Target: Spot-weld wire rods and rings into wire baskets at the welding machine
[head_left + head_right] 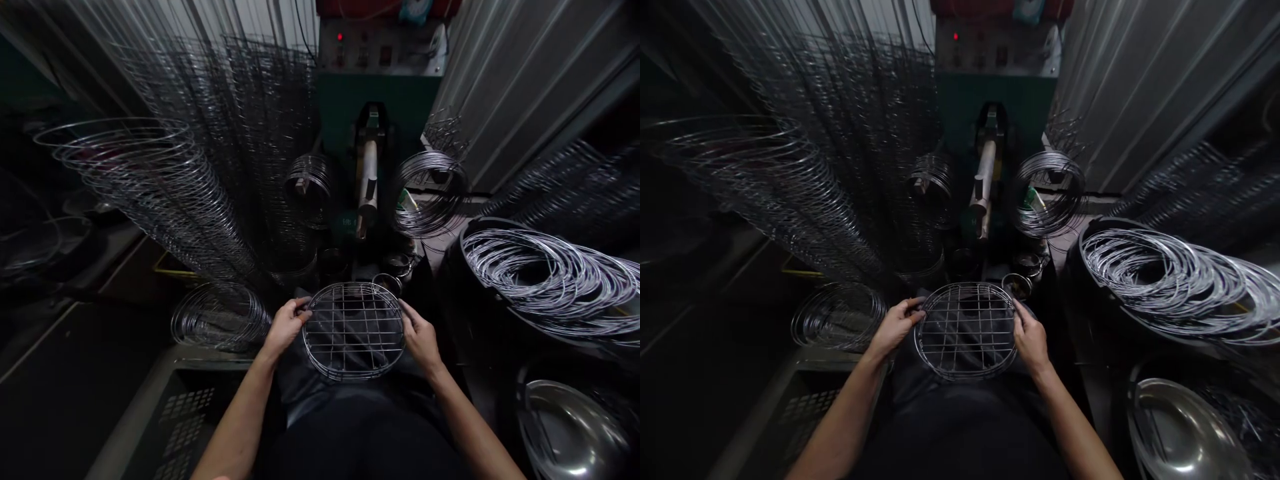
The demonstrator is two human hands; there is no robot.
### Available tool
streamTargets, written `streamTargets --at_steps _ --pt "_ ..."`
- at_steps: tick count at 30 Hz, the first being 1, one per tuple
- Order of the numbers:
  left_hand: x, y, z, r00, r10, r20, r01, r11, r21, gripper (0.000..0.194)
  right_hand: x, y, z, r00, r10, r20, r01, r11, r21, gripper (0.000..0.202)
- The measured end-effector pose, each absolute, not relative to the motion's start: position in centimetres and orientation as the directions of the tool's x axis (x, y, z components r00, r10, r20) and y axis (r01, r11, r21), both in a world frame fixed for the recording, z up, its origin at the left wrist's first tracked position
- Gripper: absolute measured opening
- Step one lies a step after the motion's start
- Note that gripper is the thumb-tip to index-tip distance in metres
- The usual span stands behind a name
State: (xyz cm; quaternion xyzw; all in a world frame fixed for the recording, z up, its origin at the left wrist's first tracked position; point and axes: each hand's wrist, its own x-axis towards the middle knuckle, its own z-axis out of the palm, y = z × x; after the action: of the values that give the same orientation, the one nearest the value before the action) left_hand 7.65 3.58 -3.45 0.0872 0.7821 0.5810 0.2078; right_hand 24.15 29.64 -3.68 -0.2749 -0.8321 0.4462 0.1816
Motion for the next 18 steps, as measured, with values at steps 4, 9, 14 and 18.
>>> streamTargets --at_steps 4,9,14,18 --pt "8.0 3.6 -3.6 -0.898 0.386 -0.212 -0.07 0.349 0.934 0.043 24.5 30.0 -2.8 -0.793 0.609 0.029 0.418 0.577 -0.702 0.04" --pt "8.3 3.2 -3.2 -0.866 0.436 -0.245 -0.059 0.397 0.916 0.05 24.9 30.4 -3.3 -0.799 0.6 -0.043 0.459 0.562 -0.689 0.038" --pt "9.4 2.2 -2.8 -0.793 0.519 -0.32 -0.063 0.452 0.89 0.072 24.9 30.6 -4.1 -0.816 0.57 -0.094 0.302 0.282 -0.911 0.037" --pt "10.0 1.0 -3.3 -0.72 0.531 -0.446 -0.088 0.568 0.819 0.091 25.0 30.0 -4.9 -0.835 0.538 -0.115 0.244 0.175 -0.954 0.037"
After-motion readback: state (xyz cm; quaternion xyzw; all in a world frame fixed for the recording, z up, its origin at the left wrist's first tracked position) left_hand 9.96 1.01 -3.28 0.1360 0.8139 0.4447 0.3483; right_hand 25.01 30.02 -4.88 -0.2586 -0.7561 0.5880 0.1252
